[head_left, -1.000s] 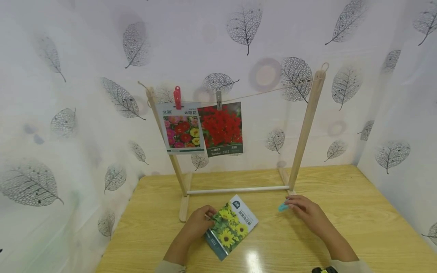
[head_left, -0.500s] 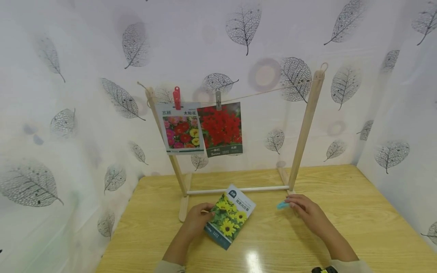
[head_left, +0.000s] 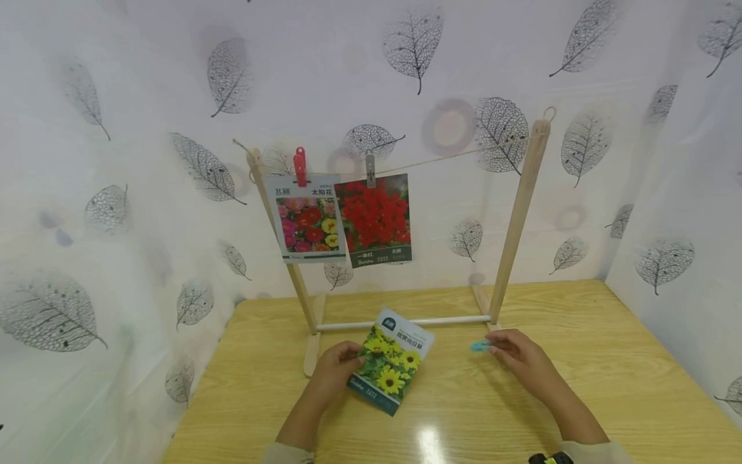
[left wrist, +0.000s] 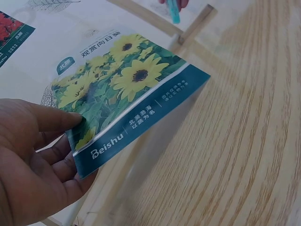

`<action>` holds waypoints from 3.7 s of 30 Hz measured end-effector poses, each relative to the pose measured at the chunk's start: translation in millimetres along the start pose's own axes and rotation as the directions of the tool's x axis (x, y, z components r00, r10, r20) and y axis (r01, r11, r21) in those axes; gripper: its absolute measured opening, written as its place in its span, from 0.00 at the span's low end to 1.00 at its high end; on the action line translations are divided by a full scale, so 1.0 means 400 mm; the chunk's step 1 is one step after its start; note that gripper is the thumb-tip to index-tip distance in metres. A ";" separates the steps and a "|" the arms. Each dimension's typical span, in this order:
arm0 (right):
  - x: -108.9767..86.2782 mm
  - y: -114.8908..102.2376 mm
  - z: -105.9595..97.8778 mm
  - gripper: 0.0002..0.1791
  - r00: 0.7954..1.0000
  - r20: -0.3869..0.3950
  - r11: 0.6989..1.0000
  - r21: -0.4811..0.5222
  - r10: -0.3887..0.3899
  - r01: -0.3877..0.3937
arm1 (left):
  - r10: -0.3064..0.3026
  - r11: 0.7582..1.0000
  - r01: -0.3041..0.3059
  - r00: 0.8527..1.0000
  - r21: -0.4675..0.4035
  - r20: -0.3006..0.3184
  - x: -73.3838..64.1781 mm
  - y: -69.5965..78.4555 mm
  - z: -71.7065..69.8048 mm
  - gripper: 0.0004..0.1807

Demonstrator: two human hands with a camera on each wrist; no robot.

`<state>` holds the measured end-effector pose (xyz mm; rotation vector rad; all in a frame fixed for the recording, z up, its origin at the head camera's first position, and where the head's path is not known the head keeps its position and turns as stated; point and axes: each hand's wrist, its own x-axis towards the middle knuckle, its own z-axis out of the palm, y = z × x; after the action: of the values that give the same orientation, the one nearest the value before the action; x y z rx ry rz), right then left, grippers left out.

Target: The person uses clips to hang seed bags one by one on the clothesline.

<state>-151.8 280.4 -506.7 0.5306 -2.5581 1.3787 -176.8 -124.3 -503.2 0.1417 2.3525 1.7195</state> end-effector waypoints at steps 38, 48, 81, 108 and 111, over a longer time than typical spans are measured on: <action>0.006 -0.012 0.006 0.11 0.989 -0.134 0.998 -0.020 -0.063 0.061 | 0.025 0.993 -0.034 0.997 -0.111 -0.079 -0.003 0.015 0.003 0.12; 0.005 -0.011 0.010 0.08 0.989 -0.140 0.999 -0.016 -0.044 0.042 | 0.028 0.995 -0.038 0.994 -0.093 -0.107 -0.002 0.014 0.004 0.12; 0.027 -0.059 0.011 0.14 0.960 -0.259 0.995 -0.041 -0.103 0.096 | 0.085 0.988 -0.103 0.985 -0.115 -0.152 -0.015 0.045 0.014 0.14; 0.048 -0.086 -0.031 0.13 0.944 -0.287 0.985 -0.112 -0.160 0.133 | 0.113 0.990 -0.129 0.971 -0.065 -0.212 0.003 0.079 0.017 0.12; 0.052 -0.092 -0.038 0.13 0.943 -0.286 0.983 -0.118 -0.169 0.140 | 0.099 0.990 -0.118 0.970 -0.075 -0.222 0.003 0.088 0.018 0.12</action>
<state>-156.5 270.0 -463.4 0.4591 -2.2779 1.1753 -178.1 -106.3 -472.1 0.0718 2.4562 1.9791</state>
